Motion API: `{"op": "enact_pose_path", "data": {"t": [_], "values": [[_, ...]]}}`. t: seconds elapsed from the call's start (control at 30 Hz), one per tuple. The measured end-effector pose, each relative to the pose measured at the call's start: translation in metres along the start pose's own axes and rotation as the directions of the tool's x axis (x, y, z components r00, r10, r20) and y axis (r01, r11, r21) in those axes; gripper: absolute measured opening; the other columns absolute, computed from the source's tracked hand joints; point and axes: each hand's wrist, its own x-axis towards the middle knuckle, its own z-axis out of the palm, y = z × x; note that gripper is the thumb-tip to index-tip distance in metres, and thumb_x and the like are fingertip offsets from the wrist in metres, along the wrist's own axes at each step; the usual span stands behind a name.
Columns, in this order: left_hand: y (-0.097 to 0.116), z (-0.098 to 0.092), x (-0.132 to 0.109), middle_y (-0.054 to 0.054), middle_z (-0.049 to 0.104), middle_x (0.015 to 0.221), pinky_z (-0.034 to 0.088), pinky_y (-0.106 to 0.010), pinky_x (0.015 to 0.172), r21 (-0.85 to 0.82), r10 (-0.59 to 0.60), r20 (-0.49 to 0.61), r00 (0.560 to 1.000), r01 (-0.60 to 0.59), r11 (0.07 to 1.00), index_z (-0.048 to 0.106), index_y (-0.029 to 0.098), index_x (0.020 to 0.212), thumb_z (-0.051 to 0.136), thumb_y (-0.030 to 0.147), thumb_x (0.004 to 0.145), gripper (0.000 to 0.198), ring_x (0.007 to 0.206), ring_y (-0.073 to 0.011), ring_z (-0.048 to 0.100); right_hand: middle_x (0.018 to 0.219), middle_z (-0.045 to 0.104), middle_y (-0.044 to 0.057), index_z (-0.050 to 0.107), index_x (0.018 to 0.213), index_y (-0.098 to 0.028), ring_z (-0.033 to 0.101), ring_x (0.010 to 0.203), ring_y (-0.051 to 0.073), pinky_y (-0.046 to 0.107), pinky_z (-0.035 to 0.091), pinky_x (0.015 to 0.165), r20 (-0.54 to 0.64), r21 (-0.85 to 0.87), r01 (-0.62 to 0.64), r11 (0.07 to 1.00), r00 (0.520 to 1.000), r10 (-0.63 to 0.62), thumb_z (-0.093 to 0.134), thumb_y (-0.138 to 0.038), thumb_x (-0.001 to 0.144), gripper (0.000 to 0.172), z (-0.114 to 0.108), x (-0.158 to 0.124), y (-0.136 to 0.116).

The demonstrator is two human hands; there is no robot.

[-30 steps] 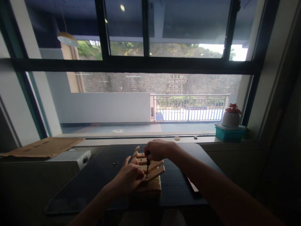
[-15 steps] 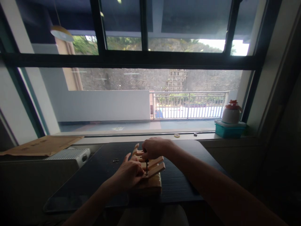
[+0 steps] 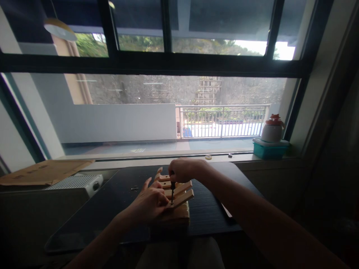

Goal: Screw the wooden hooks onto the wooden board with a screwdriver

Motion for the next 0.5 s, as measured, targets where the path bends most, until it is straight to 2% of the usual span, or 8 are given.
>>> {"op": "enact_pose_path", "data": {"t": [0.17,0.3,0.4,0.5], "values": [[-0.0024,0.0025,-0.0001,-0.003,0.06,0.072,0.011,-0.062,0.104,0.006,0.002,0.009,1.0,-0.002,1.0,0.07,0.023,0.066,0.056,0.02,0.077,0.018,0.099,-0.0229,0.052,0.084,0.063,0.006,0.066,0.095,-0.013,0.05,0.065,0.012,0.023,0.034,0.053,-0.055,-0.044,-0.001,0.999,0.998,-0.001,0.048,-0.032,0.083,0.029,0.0021,0.0019,-0.0033],[-0.003,0.0032,-0.0003,-0.003,0.062,0.077,0.011,-0.063,0.103,0.001,0.001,0.0,1.0,-0.001,1.0,0.072,0.026,0.071,0.056,0.021,0.078,0.018,0.101,-0.0233,0.052,0.085,0.065,0.002,0.066,0.1,-0.019,0.052,0.064,0.011,0.023,0.035,0.054,-0.037,-0.021,0.035,0.999,0.999,-0.035,0.057,-0.037,0.077,0.031,-0.0001,0.0038,-0.0024],[-0.0018,0.0027,-0.0007,-0.002,0.063,0.074,0.009,-0.063,0.104,-0.006,-0.002,-0.002,1.0,0.002,1.0,0.072,0.028,0.072,0.057,0.023,0.08,0.018,0.1,-0.0226,0.053,0.088,0.066,0.0,0.066,0.102,-0.022,0.052,0.066,0.01,0.023,0.036,0.056,-0.032,-0.011,0.085,0.996,0.996,-0.085,0.059,-0.028,0.075,0.029,-0.0031,0.0014,-0.0038],[-0.0007,0.0023,-0.0008,-0.001,0.063,0.071,0.009,-0.062,0.104,-0.007,-0.002,0.001,1.0,0.002,1.0,0.071,0.027,0.07,0.057,0.022,0.08,0.019,0.099,-0.0222,0.053,0.09,0.066,0.002,0.067,0.1,-0.018,0.052,0.066,0.009,0.022,0.035,0.056,-0.022,-0.012,0.099,0.995,0.995,-0.099,0.055,-0.022,0.077,0.026,-0.005,-0.0025,-0.0058]]}}
